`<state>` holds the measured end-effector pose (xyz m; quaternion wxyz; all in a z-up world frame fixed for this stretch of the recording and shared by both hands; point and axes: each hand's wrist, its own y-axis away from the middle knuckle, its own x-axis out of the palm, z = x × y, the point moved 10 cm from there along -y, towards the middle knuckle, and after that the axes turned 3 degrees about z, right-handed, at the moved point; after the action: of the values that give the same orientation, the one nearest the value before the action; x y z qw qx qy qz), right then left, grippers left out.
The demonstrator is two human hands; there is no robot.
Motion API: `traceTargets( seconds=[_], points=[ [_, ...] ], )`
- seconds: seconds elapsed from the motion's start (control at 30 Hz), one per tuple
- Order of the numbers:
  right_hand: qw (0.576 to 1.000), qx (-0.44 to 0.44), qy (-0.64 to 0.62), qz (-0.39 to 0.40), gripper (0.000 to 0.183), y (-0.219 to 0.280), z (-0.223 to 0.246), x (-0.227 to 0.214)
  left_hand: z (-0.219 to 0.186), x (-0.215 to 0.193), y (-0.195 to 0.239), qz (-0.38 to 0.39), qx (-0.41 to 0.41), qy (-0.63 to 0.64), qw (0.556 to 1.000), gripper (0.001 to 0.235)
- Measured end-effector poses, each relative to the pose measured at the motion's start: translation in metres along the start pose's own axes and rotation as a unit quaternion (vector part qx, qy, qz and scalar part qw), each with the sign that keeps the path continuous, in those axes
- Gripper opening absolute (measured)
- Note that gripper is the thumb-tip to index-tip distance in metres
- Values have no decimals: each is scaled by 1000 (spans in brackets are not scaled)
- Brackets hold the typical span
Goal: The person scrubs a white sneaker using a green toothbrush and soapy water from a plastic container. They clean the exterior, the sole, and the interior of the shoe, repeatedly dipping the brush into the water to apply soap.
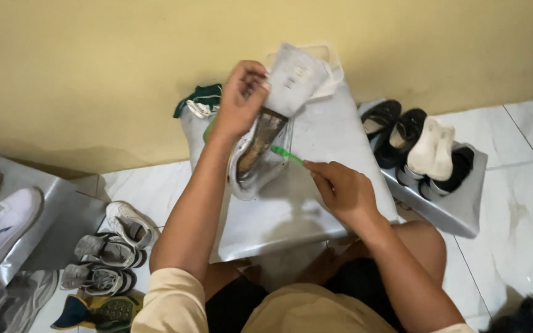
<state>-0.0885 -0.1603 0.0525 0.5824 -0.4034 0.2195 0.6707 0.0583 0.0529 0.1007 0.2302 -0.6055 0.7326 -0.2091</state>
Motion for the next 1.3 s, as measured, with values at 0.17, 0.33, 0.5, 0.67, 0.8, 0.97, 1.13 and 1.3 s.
traceTargets(
  seconds=[0.17, 0.33, 0.5, 0.67, 0.8, 0.97, 1.13, 1.3],
  points=[
    [994, -89, 38, -48, 32, -12, 18, 16, -43, -57, 40, -188, 115, -45, 974, 31],
    [996, -61, 61, 15, 37, -20, -1, 67, -43, -84, 102, -349, 152, -68, 922, 51],
    [999, 11, 24, 28, 38, -15, -25, 78, -105, -49, 100, -237, 110, -250, 932, 37],
    [998, -21, 56, 29, 38, -20, -32, 85, -148, -34, 84, -194, 171, -411, 874, 17],
    [985, -129, 110, -22, 33, -24, -18, 81, -167, -9, 58, -58, 191, -455, 868, 22],
    [967, -196, 160, -40, 31, -39, -12, 69, -171, 35, 38, 133, 247, -509, 814, 25],
    [932, -292, 198, -79, 33, -45, -16, 62, -174, 54, 15, 226, 270, -576, 738, 32],
    [962, -218, 163, -26, 31, -47, -15, 60, -146, 48, -11, 316, 157, -473, 807, 36]
  ],
)
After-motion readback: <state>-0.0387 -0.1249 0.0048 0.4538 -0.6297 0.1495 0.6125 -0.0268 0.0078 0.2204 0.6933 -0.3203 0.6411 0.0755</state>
